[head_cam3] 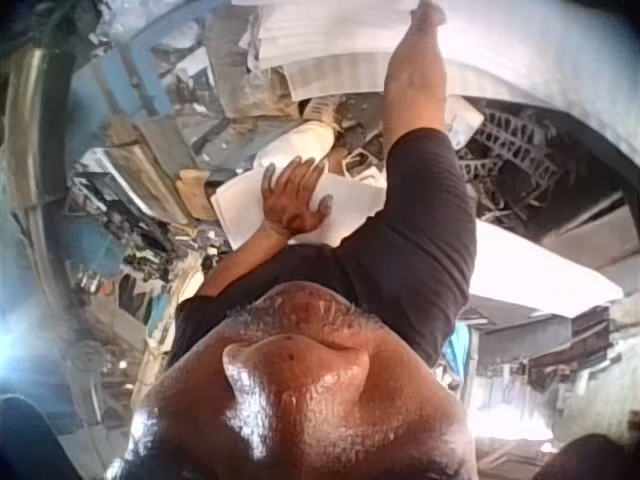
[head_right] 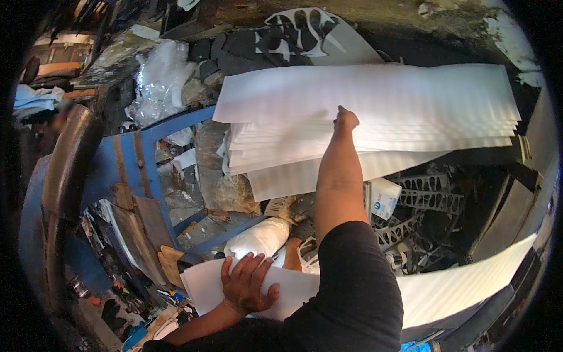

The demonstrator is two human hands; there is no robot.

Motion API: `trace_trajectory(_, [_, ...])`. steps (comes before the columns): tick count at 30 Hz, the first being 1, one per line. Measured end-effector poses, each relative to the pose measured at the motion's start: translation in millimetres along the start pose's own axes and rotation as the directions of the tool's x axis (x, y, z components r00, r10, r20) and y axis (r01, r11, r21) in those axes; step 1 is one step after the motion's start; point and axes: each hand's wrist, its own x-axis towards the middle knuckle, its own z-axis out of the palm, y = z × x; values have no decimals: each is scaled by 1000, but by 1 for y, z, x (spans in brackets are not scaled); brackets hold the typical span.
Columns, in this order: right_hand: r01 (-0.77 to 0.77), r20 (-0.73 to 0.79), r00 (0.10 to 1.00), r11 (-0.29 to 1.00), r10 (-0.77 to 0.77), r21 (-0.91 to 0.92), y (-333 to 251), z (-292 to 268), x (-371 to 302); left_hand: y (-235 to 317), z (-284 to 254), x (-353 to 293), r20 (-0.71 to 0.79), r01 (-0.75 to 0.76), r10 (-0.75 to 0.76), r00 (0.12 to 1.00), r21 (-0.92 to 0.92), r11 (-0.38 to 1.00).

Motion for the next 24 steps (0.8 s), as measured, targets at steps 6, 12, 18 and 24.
trace_trajectory(6, [-207, -345, 916, 978, 206, 35, -13, 19, -3, 2, 2, -5, 6, 32, -32, 999, -27, 999])
trace_trajectory(12, [-69, -99, 992, 988, 83, 136, -6, 10, 37, -1, -2, -6, -2, 40, -40, 999, -42, 998])
trace_trajectory(18, [-8, -67, 997, 898, 41, 440, -25, 13, 11, 2, 0, -6, 0, 53, -53, 999, -37, 998])
trace_trajectory(24, [-107, 255, 967, 875, -19, 471, -30, 16, 23, 3, 0, -4, -5, 39, -40, 999, -41, 998])
